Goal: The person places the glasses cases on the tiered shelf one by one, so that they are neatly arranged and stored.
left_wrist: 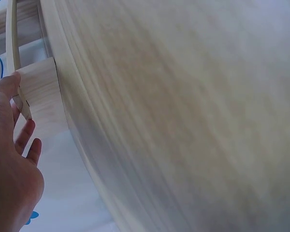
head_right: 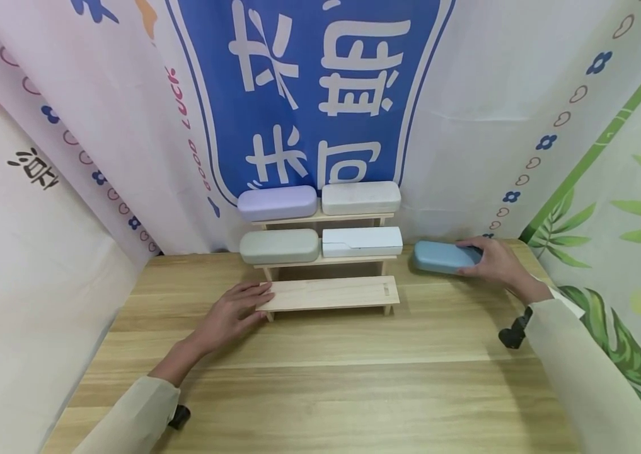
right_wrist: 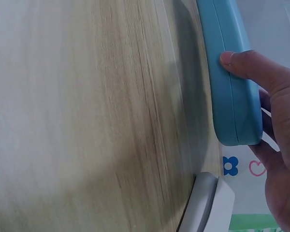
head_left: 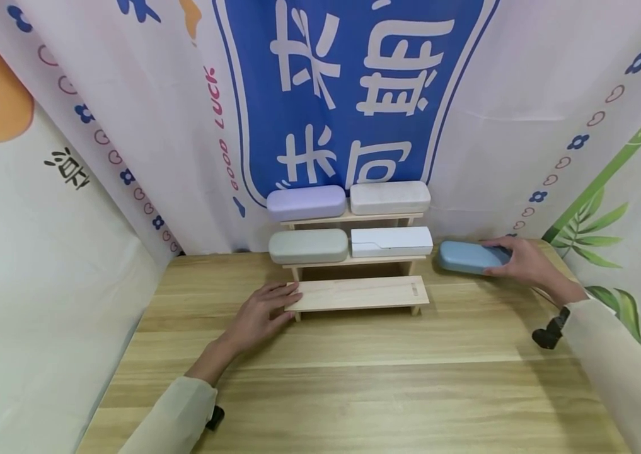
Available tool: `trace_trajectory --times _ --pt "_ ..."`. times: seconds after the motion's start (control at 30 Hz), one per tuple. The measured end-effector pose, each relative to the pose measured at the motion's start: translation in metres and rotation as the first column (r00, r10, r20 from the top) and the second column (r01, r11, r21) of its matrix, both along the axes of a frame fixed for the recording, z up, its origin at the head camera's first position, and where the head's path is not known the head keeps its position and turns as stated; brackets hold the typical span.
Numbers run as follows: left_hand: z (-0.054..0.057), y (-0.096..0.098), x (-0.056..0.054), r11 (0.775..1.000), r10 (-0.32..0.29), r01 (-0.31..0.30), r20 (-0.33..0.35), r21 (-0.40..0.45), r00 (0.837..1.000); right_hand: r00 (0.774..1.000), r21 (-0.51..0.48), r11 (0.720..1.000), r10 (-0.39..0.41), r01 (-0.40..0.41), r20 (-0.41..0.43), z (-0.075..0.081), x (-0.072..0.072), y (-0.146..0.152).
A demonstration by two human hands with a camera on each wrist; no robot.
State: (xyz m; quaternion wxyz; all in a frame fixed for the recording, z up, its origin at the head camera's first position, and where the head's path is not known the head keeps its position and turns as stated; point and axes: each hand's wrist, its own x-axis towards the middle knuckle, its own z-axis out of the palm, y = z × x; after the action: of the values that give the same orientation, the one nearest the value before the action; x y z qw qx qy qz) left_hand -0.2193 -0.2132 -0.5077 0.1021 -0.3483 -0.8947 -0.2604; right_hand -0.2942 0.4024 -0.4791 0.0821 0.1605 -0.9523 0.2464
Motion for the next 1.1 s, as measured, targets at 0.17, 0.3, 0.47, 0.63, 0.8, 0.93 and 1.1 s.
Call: trace_trajectory --times 0.17,0.3,0.47,0.63,0.8,0.93,1.1 --pt "0.000 0.000 -0.001 1.000 -0.001 0.001 -0.013 0.003 1.000 1.000 0.005 1.000 0.015 -0.015 -0.025 0.005 0.002 -0.002" --pt "0.000 0.000 -0.002 1.000 -0.007 0.007 -0.036 0.005 0.999 0.998 0.020 0.999 0.030 -0.029 -0.046 0.009 0.006 -0.005" --pt "-0.001 0.000 -0.002 1.000 -0.008 0.008 -0.028 0.004 1.000 0.997 0.052 0.997 0.052 -0.049 -0.061 0.011 0.011 -0.006" --pt "0.000 0.000 -0.002 1.000 -0.022 0.022 -0.058 0.012 0.998 0.994 0.071 0.995 0.073 -0.067 -0.084 0.011 0.016 -0.005" --pt "0.001 -0.001 -0.003 0.999 -0.026 0.028 -0.089 0.022 0.996 0.990 0.070 0.995 0.085 -0.078 -0.116 0.011 0.020 -0.004" --pt "0.002 -0.001 -0.003 0.999 -0.024 0.026 -0.080 0.024 0.996 0.990 0.061 0.995 0.086 -0.079 -0.111 0.013 0.023 -0.006" --pt "0.002 -0.002 -0.003 0.999 -0.029 0.031 -0.094 0.025 0.995 0.989 0.048 0.994 0.100 -0.095 -0.107 0.018 0.028 -0.011"
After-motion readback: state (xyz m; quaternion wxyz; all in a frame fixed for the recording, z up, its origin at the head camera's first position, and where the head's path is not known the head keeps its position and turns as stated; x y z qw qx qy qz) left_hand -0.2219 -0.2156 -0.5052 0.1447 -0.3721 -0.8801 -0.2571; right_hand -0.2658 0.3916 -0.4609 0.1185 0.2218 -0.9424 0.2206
